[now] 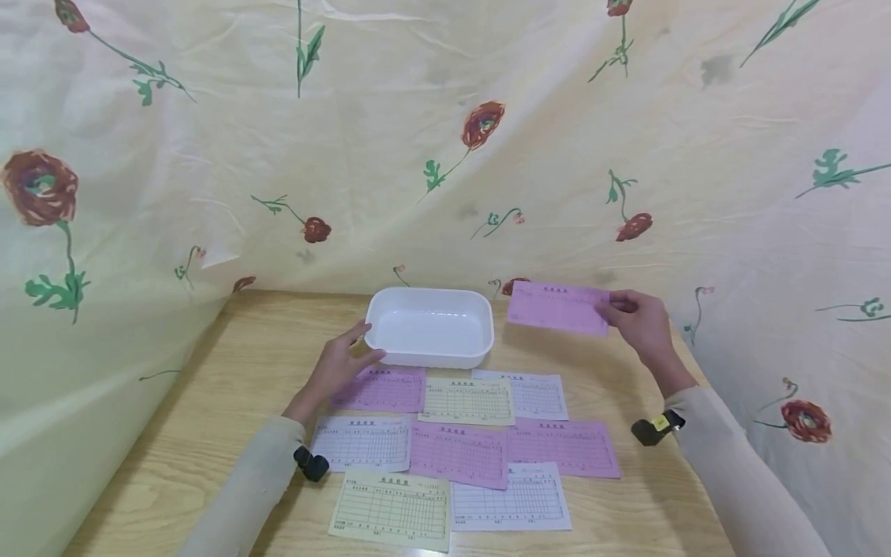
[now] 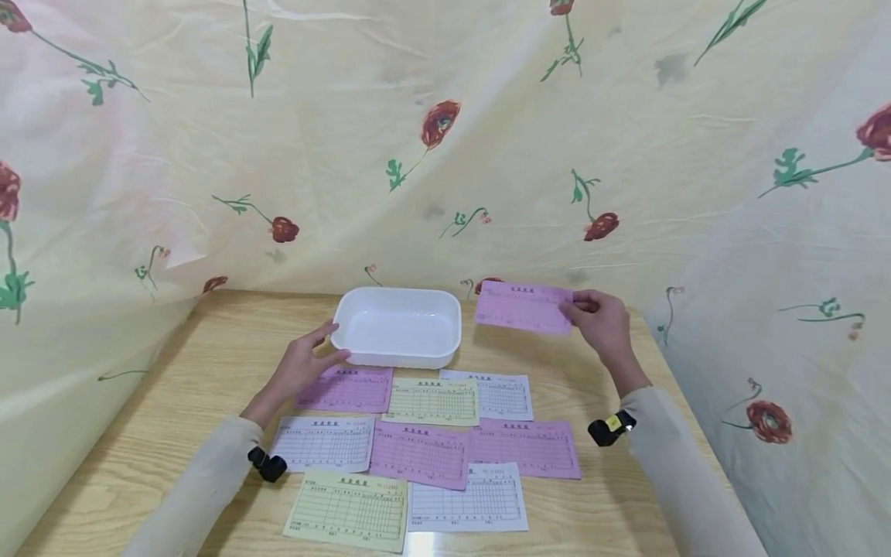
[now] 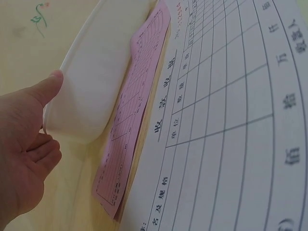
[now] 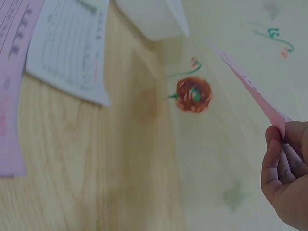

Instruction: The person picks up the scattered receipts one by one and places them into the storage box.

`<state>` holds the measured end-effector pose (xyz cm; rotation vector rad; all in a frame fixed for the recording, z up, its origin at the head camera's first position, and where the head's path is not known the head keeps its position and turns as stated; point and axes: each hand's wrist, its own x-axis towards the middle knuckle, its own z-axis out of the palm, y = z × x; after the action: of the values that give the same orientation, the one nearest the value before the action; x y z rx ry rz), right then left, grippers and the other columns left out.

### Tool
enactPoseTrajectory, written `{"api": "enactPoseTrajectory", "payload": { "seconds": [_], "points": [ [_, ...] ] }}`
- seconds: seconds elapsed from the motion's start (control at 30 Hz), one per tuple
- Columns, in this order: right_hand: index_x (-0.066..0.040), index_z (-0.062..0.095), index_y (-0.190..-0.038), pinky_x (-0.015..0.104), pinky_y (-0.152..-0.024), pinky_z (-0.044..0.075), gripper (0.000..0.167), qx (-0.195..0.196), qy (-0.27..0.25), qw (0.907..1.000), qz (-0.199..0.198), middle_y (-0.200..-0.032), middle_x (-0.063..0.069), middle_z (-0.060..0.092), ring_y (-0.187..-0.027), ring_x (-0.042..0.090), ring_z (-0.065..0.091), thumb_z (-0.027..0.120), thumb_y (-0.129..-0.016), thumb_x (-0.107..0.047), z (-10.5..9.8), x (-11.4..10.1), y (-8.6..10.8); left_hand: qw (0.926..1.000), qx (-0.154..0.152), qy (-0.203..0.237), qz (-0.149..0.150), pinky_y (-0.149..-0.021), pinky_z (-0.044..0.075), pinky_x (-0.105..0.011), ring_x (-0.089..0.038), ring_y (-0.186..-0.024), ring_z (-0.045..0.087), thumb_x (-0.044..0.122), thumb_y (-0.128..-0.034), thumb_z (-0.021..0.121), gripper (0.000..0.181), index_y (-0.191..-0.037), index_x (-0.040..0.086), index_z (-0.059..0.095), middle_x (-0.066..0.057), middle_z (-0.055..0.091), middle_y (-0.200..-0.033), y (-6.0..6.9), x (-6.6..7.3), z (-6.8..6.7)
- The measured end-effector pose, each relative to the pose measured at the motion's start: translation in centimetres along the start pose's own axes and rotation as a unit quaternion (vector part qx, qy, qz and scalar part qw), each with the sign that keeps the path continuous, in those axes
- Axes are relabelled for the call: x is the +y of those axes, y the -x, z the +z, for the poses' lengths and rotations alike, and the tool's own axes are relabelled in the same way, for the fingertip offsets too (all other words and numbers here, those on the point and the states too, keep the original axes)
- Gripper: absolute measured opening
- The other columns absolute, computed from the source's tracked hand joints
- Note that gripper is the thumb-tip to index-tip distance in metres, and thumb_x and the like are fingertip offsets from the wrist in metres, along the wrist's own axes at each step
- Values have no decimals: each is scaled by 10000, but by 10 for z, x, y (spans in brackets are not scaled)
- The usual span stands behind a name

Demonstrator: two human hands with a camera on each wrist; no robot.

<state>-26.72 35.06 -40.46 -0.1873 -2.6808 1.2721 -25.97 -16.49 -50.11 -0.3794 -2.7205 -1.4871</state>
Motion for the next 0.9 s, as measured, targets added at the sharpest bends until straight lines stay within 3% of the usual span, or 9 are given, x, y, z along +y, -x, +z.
{"api": "enactPoseTrajectory", "payload": {
  "seconds": [0.2, 0.53, 0.9],
  "points": [
    [58, 587, -1351, 175, -774, 609, 489, -155, -539, 9984, 84, -1224, 263, 657, -814, -22, 663, 695, -995, -260, 5, -19, -2, 10000, -7, 11, -66, -1247, 212, -586, -395, -1533, 241, 445, -923, 747, 795, -1541, 63, 425, -191, 273, -1656, -1, 0, 0],
    [60, 590, -1348, 156, -774, 601, 495, -336, -721, 9968, -12, -1229, 269, 667, -821, -14, 671, 715, -982, -249, 22, -50, -7, 10000, 1, -25, -54, -1246, 230, -570, -398, -1526, 257, 436, -921, 752, 790, -1532, 49, 435, -194, 290, -1647, -1, -1, 0],
    [35, 614, -1322, 210, -806, 618, 439, -605, -993, 9932, 1, -1207, 227, 691, -899, 100, 702, 715, -982, -224, 55, -76, -10, 10000, 22, 2, 74, -1240, 253, -563, -386, -1519, 279, 437, -920, 751, 788, -1526, 39, 441, -210, 309, -1634, -1, -1, -1]
  ]
}}
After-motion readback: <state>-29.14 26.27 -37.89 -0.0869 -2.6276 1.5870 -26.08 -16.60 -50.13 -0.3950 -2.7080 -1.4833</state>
